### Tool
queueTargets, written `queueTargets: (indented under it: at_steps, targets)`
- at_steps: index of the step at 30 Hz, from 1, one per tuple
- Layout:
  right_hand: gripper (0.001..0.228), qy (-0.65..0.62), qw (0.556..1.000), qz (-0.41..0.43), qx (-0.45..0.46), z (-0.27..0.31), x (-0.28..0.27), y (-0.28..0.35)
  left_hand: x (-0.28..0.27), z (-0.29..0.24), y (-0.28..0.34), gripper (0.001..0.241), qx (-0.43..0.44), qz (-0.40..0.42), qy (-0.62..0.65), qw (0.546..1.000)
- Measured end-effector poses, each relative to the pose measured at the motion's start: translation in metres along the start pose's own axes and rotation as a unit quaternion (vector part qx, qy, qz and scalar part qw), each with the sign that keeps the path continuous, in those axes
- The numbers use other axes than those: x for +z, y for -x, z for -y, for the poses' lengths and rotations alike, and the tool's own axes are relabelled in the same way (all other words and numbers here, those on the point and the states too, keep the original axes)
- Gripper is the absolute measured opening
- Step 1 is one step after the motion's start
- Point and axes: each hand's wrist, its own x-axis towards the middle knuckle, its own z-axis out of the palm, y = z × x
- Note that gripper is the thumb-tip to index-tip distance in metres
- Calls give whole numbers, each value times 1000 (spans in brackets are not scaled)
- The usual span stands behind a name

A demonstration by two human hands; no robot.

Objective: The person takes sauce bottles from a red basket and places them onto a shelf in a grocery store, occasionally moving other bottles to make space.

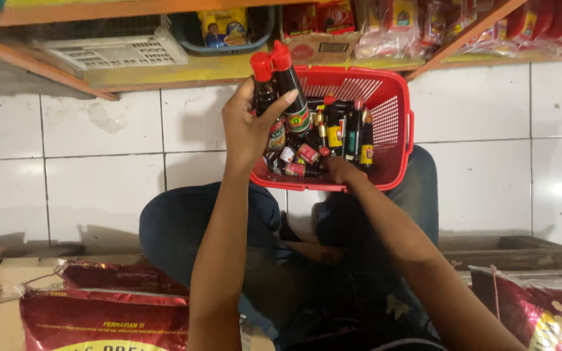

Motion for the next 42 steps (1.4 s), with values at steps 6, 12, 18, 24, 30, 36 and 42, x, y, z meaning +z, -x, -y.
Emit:
queueTargets:
  at_steps: [6,12,18,24,30,36,42]
  targets:
    - [48,-228,972,-8,52,25,-26,35,6,-8,-2,29,-47,-6,0,999]
    - [33,-317,935,-156,34,97,-92,99,14,-3,0,27,51,16,50,997]
    - [27,-415,846,-328,-65,142,-165,160,22,3,-2,27,65,38,69,995]
    - [25,-515,784,-306,-167,179,-263,226,20,-13,5,30,49,82,61,994]
    - [29,-574,753,-271,-175,204,-332,260,27,-66,7,29,52,136,91,985]
    - [30,-557,752,-255,-245,210,-368,274,30,-122,-12,27,98,145,106,979]
    - [46,-571,747,-240,-243,242,-387,286,28,-162,-23,27,97,136,94,981]
